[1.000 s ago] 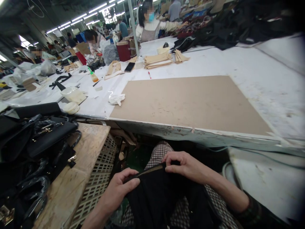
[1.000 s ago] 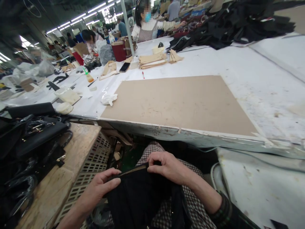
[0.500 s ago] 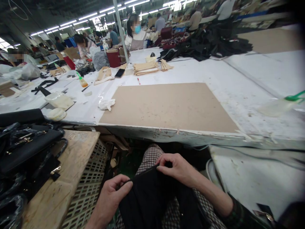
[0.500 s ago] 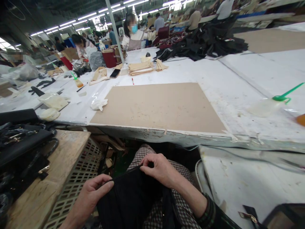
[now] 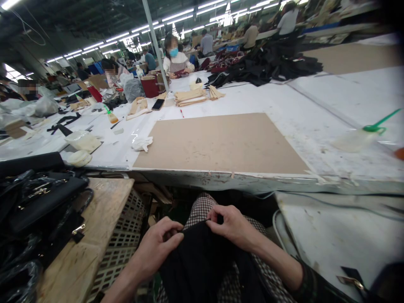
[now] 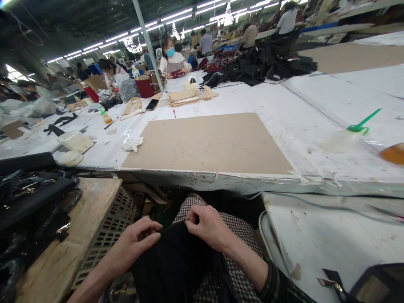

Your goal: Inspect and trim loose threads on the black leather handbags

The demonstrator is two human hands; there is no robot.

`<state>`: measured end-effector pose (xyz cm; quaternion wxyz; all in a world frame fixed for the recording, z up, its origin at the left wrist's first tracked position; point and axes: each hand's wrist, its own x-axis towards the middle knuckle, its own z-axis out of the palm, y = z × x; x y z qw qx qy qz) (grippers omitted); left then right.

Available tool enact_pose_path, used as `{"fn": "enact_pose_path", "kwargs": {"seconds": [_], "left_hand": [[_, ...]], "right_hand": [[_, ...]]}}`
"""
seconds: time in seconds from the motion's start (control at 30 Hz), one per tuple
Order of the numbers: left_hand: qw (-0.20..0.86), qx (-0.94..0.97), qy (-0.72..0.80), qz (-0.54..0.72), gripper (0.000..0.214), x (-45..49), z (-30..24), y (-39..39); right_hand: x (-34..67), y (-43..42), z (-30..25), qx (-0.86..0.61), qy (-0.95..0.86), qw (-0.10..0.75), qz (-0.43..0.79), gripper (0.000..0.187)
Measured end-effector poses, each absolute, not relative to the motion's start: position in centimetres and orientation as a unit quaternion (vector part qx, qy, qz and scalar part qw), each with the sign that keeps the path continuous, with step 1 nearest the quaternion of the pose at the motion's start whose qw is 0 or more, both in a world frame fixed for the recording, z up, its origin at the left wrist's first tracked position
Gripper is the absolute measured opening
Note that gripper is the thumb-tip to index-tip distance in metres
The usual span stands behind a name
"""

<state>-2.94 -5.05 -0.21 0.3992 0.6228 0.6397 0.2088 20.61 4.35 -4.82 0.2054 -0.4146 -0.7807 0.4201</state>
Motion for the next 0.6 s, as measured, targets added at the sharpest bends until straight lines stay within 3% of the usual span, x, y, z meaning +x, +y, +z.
{"fn": "enact_pose_path", "kwargs": {"seconds": [0.2, 0.6], "left_hand": [[0.356, 0.733, 0.575, 0.075, 0.025, -0.3, 0.7, -1.4], [0.448, 0.665, 0.593, 0.076, 0.024, -5.9, 1.9, -5.4]], "right_hand": [[20.4, 3.7, -4.3, -0.412, -0.787, 0.210, 0.408, 0.010], [21.0, 3.3, -3.9, -0.403, -0.785, 0.204, 0.424, 0.007]]}}
